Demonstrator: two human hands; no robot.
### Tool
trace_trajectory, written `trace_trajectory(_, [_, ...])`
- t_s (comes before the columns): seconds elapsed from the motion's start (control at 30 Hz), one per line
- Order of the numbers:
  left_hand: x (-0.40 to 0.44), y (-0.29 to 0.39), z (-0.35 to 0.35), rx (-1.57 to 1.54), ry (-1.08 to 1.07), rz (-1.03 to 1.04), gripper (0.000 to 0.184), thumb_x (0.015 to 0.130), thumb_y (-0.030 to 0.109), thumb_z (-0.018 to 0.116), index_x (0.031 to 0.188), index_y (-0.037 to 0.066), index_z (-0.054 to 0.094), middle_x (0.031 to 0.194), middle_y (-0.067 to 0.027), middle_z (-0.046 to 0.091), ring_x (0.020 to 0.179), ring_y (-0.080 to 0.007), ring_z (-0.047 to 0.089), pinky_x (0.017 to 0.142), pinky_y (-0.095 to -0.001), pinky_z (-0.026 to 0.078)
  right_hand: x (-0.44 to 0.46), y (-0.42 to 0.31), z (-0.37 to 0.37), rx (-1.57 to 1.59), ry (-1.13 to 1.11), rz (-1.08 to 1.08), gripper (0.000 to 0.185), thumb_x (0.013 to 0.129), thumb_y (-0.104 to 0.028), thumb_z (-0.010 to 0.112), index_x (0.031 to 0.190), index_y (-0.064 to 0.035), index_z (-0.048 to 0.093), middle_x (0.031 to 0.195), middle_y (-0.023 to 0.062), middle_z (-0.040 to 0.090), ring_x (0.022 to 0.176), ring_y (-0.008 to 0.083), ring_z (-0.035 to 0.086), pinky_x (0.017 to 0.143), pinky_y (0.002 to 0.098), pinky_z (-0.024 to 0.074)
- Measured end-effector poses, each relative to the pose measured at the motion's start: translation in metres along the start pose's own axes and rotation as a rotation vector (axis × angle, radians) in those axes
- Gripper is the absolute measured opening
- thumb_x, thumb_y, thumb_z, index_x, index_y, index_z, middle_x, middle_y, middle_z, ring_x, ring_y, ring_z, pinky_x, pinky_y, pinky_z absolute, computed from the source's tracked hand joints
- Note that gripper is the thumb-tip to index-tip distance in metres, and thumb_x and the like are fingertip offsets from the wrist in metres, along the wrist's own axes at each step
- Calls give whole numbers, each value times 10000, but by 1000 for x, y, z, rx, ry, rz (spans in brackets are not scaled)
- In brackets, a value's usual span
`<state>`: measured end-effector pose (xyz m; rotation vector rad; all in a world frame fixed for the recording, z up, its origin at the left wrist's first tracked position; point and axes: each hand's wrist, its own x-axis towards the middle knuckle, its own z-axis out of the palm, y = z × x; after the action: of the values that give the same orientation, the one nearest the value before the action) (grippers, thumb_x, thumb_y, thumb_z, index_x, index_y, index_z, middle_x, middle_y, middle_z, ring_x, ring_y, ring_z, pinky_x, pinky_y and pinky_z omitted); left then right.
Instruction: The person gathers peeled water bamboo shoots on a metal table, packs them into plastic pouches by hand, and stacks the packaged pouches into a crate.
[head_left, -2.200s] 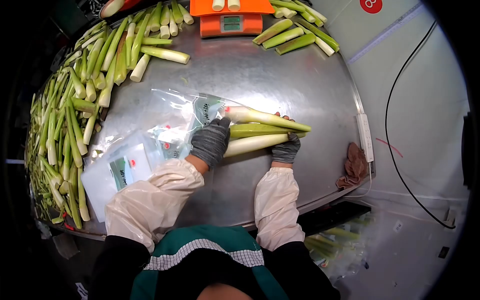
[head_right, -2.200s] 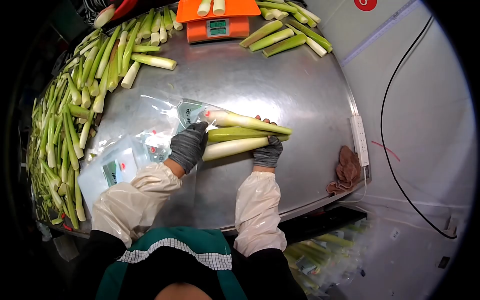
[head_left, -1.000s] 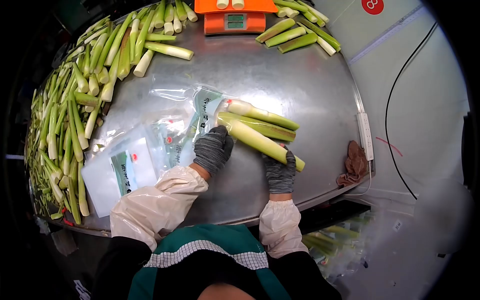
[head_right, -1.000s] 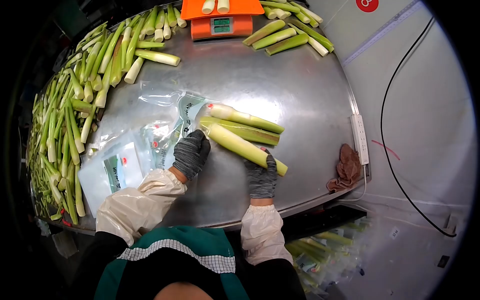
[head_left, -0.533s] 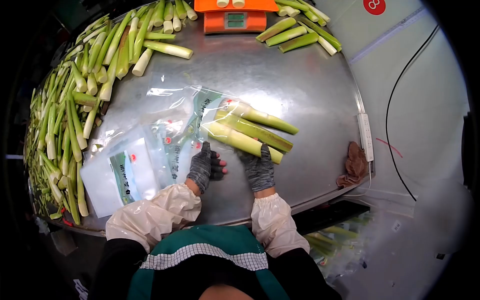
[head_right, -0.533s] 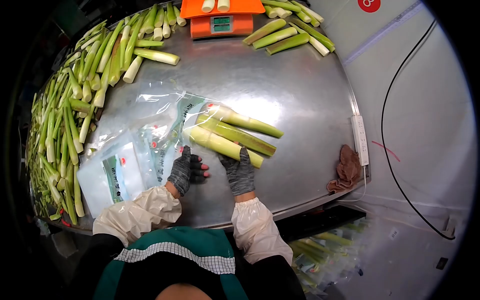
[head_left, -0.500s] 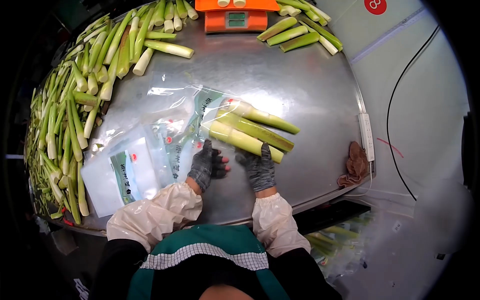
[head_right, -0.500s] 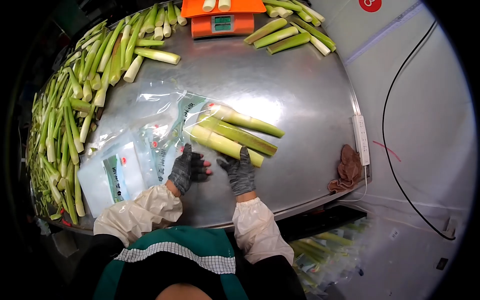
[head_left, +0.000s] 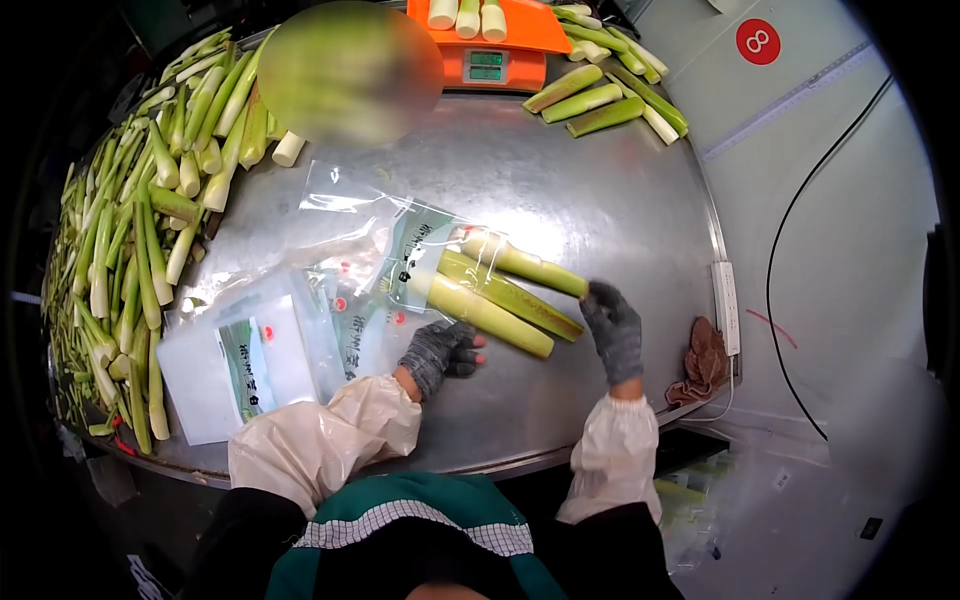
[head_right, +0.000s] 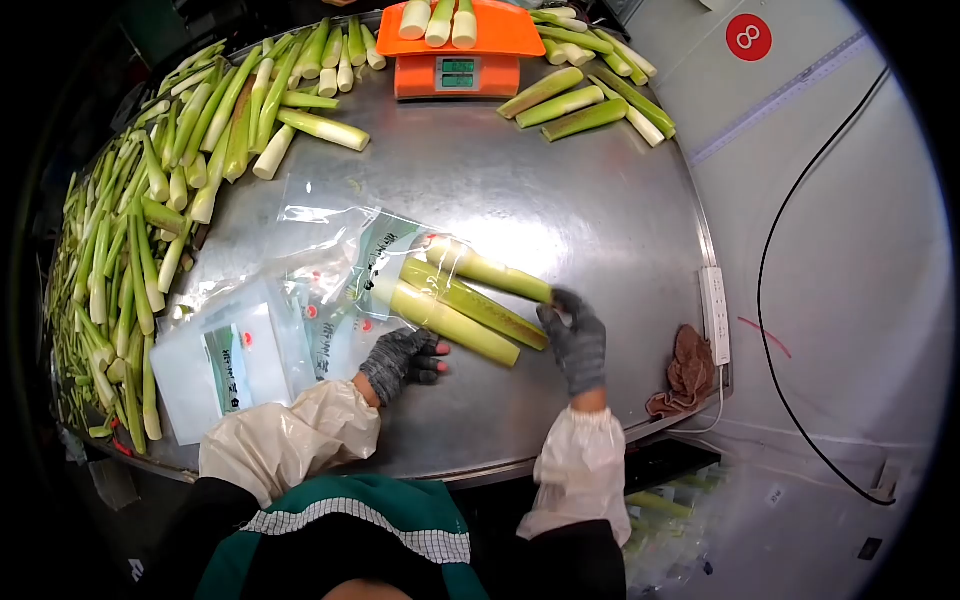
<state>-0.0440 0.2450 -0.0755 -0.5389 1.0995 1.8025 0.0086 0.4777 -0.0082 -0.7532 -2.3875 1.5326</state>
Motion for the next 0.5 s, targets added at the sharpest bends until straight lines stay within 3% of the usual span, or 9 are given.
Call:
trace_trajectory(0.03, [1,-1,2,-35,-13,-56,253,800,207,491,986,42,446,831,-109,583,605,-229,589,460,-317,485,14,9,3,-1,-1,0,513,680,-359,633,1034,-14,498,876,163,568,740,192,575,632,261,472])
trace_trajectory(0.1, [-1,2,5,-30,-11,-38,252,800,205,486,978,32,448,820,-117,582,602,-221,590,462,-310,482,39,29,7,-804,-285,-158,801,573,-431,691,1206,-79,347,1111,195,433,1029,246,438,845,380,376])
trace_trajectory(0.13, [-4,7,7,27,12,-61,239,799,202,481,963,30,452,809,-119,582,593,-216,588,459,-305,479,30,3,16,-1034,-429,-95,1040,463,-486,721,1289,-159,181,1203,185,328,1136,284,307,933,468,232])
trace_trajectory(0.23, [-5,8,6,103,38,-73,212,799,204,471,912,24,473,796,-122,582,606,-219,590,477,-298,478,9,-11,30,-1197,-401,-167,1083,450,-505,714,1301,-176,131,1229,165,297,1159,292,270,940,517,173])
trace_trajectory(0.3, [-2,8,7,132,28,-59,205,800,209,466,875,20,488,793,-123,583,628,-226,594,497,-296,481,11,6,32,-1102,-386,-233,1084,427,-479,724,1298,-181,153,1183,153,346,1113,287,323,937,479,204])
trace_trajectory(0.37, [1,7,10,165,52,-69,197,797,207,469,853,18,486,771,-132,583,607,-227,595,486,-298,480,13,16,36,-820,-464,-398,1021,435,-428,725,1281,-159,219,1085,157,410,1015,301,398,883,429,300])
trace_trajectory(0.4, [2,6,11,160,54,-70,197,797,207,469,853,18,486,771,-132,583,607,-227,595,486,-298,480,17,18,36,-695,-430,-459,876,488,-362,705,1239,-139,314,979,152,454,898,295,461,785,377,386])
trace_trajectory(0.5, [6,5,11,165,70,-77,197,795,206,467,832,14,484,744,-139,581,587,-229,594,468,-303,478,34,15,39,-572,-459,-442,734,558,-325,674,1200,-132,375,941,144,470,848,283,488,726,353,422])
